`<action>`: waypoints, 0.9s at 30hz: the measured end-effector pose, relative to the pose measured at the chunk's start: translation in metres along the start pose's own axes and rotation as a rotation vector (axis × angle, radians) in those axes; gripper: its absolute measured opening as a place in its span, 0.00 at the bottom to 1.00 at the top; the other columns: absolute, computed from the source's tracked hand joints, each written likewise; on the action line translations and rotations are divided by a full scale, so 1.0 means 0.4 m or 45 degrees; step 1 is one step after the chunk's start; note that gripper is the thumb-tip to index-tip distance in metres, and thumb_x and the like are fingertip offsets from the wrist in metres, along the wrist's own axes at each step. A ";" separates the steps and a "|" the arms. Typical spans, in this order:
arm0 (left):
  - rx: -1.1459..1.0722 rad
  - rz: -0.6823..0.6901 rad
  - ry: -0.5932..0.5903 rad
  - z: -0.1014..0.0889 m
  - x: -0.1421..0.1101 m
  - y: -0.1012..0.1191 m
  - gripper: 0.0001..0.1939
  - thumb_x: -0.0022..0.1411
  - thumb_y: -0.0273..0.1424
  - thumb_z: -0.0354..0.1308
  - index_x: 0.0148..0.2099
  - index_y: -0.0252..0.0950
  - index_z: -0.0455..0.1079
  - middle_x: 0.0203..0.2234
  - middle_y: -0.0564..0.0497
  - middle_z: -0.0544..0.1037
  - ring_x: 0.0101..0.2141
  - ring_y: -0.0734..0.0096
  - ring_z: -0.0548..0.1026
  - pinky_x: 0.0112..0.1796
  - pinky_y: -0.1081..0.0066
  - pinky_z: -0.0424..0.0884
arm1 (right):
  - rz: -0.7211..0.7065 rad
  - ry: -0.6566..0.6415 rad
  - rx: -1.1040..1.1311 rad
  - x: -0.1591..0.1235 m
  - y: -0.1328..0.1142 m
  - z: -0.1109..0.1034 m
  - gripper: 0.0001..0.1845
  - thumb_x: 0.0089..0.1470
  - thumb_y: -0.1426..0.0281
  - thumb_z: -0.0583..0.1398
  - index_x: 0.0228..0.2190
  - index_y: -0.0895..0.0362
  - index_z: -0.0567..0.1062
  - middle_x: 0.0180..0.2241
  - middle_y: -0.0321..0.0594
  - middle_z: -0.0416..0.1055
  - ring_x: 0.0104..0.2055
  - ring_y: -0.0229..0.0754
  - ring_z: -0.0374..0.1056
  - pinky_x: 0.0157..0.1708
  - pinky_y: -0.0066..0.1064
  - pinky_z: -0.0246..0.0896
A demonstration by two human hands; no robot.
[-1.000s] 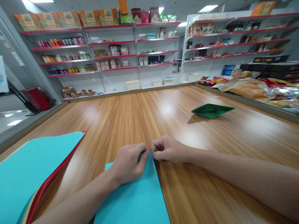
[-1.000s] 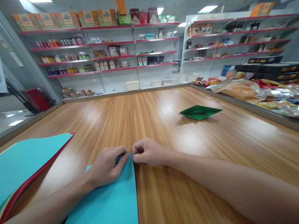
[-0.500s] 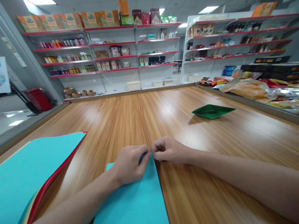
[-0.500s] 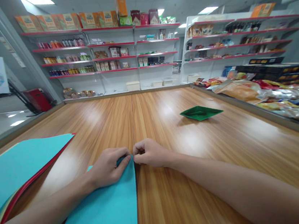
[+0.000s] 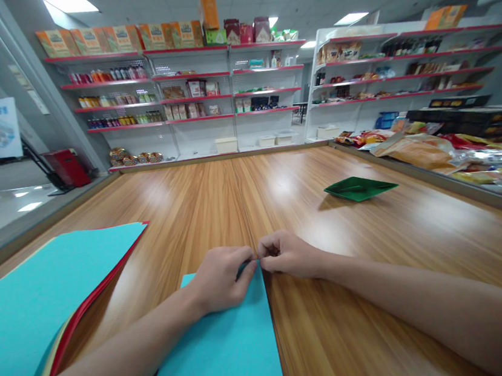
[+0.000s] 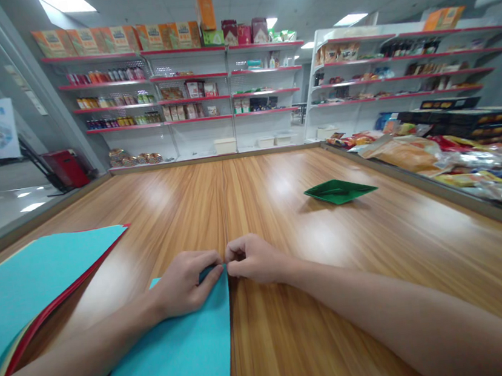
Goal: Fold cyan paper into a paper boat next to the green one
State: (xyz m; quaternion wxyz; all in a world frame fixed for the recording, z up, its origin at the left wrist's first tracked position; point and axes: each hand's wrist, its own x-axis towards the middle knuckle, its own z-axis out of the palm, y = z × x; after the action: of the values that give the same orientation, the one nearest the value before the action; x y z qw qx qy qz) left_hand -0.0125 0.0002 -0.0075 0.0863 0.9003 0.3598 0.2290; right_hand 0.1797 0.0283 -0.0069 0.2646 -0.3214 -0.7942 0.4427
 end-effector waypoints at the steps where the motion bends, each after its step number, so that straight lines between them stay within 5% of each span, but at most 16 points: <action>1: 0.001 0.003 0.000 0.000 0.000 0.000 0.09 0.63 0.29 0.47 0.31 0.35 0.64 0.22 0.52 0.70 0.24 0.71 0.69 0.26 0.73 0.59 | 0.000 0.004 0.004 0.000 0.000 0.000 0.05 0.41 0.77 0.56 0.18 0.59 0.66 0.17 0.29 0.58 0.21 0.30 0.53 0.20 0.23 0.46; 27: 0.059 -0.065 0.081 0.003 -0.006 0.003 0.10 0.65 0.30 0.46 0.31 0.36 0.63 0.22 0.52 0.71 0.24 0.71 0.71 0.25 0.73 0.59 | 0.035 -0.001 0.089 -0.003 -0.012 -0.001 0.06 0.44 0.74 0.57 0.18 0.60 0.67 0.17 0.31 0.63 0.20 0.30 0.57 0.20 0.23 0.49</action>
State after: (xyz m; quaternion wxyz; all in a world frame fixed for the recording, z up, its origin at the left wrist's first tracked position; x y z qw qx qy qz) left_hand -0.0127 -0.0023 -0.0092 0.0599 0.8849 0.3905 0.2468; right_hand 0.1794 0.0258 -0.0025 0.2691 -0.3228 -0.7739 0.4738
